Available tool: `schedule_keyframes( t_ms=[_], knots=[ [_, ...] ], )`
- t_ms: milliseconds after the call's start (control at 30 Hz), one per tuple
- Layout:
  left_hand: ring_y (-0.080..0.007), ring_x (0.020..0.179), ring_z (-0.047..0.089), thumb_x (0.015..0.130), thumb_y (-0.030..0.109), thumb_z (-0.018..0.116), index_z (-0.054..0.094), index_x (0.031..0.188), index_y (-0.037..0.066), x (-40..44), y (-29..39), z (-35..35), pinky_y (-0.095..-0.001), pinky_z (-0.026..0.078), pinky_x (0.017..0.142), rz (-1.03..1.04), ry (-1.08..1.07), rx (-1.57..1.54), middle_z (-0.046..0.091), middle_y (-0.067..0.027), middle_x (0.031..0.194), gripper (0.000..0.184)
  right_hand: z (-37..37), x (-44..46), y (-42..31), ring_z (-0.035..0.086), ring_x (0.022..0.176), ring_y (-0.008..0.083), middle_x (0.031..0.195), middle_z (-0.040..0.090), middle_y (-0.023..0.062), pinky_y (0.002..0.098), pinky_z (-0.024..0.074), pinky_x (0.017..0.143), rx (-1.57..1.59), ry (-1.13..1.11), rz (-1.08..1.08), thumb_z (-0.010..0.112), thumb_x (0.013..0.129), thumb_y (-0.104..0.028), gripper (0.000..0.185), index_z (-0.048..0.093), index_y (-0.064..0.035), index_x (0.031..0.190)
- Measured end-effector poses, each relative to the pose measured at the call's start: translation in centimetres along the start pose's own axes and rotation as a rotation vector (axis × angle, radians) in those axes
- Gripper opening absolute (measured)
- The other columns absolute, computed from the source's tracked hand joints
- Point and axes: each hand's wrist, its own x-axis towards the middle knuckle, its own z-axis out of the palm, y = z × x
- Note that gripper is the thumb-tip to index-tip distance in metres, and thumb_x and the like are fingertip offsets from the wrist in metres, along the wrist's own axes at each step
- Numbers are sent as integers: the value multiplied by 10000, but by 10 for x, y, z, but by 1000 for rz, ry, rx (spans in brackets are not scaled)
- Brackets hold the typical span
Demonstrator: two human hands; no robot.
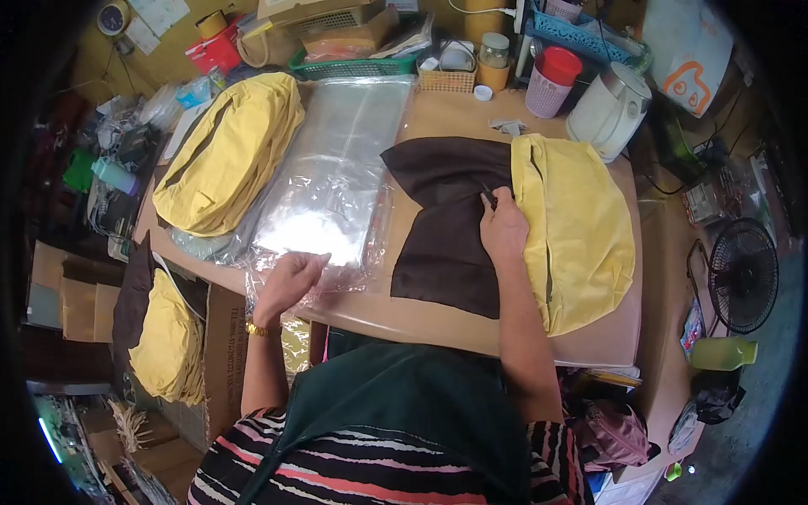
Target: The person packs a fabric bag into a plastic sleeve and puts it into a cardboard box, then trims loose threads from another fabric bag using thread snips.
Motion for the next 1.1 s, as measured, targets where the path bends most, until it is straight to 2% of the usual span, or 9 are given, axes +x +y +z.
schedule_keyframes(
  t_ms=[133, 267, 333, 467, 667, 800, 867, 967, 1100],
  knots=[
    [-128, 831, 612, 925, 257, 636, 457, 1298, 13, 28, 13, 47, -270, 533, 706, 246, 160, -580, 618, -94, 1081, 480, 2, -1, 2, 637, 811, 402, 859, 662, 202, 475, 484, 700, 35, 42, -36, 592, 915, -199, 195, 548, -47, 1029],
    [-344, 816, 653, 862, 250, 687, 521, 1190, 8, 53, 34, 105, -407, 512, 715, 388, 99, -89, 659, -191, 934, 440, -10, -9, -19, 641, 787, 380, 848, 661, 180, 448, 485, 682, 108, 152, -126, 627, 902, -223, 236, 553, -46, 1040],
    [-442, 835, 607, 858, 231, 673, 599, 1003, -9, 62, 40, 116, -467, 475, 718, 247, 110, 76, 632, -250, 847, 289, -33, -24, -49, 634, 727, 310, 823, 648, 152, 387, 482, 655, 381, -43, -119, 674, 876, -244, 321, 554, -47, 1100],
    [-408, 624, 527, 898, 212, 637, 539, 741, -37, 54, 60, 113, -425, 422, 581, 489, 278, -121, 554, -239, 667, 310, -22, -48, -53, 501, 668, 78, 713, 573, 35, 287, 430, 597, 826, -465, -179, 731, 825, -161, 198, 622, -17, 908],
    [-226, 562, 547, 940, 240, 574, 647, 839, -23, 15, 54, 54, -361, 450, 581, 283, -9, -23, 584, -152, 633, 291, -36, -21, -43, 403, 654, 52, 676, 458, -48, 224, 362, 604, 862, -137, -50, 722, 834, -120, 257, 497, -30, 748],
    [-125, 643, 571, 913, 209, 624, 693, 988, 8, 2, 10, 7, -304, 467, 592, 14, 278, 125, 621, -70, 713, 225, -50, -14, -44, 370, 656, 45, 678, 415, -64, 217, 331, 601, 928, 20, 8, 726, 839, -135, 268, 491, -52, 743],
    [-110, 657, 576, 862, 198, 695, 665, 1132, 45, 2, -14, 9, -293, 472, 581, 235, 499, 83, 621, -51, 800, 312, -53, -12, -39, 345, 651, 42, 687, 398, -68, 216, 317, 596, 968, 19, 44, 732, 846, -151, 283, 486, -63, 737],
    [-54, 682, 546, 791, 266, 786, 577, 1225, -46, 0, 5, 23, -236, 466, 598, 120, -7, -245, 613, -30, 812, 573, -52, -15, -46, 334, 642, 38, 679, 388, -80, 216, 300, 578, 967, 15, 9, 739, 851, -183, 301, 484, -75, 732],
    [-31, 725, 485, 823, 267, 763, 505, 1326, -57, 14, 22, 78, -187, 402, 634, 198, -108, -620, 557, 34, 830, 652, -53, -19, -56, 330, 636, 34, 672, 380, -87, 207, 294, 576, 940, 1, -44, 738, 855, -189, 317, 472, -80, 720]
  ],
)
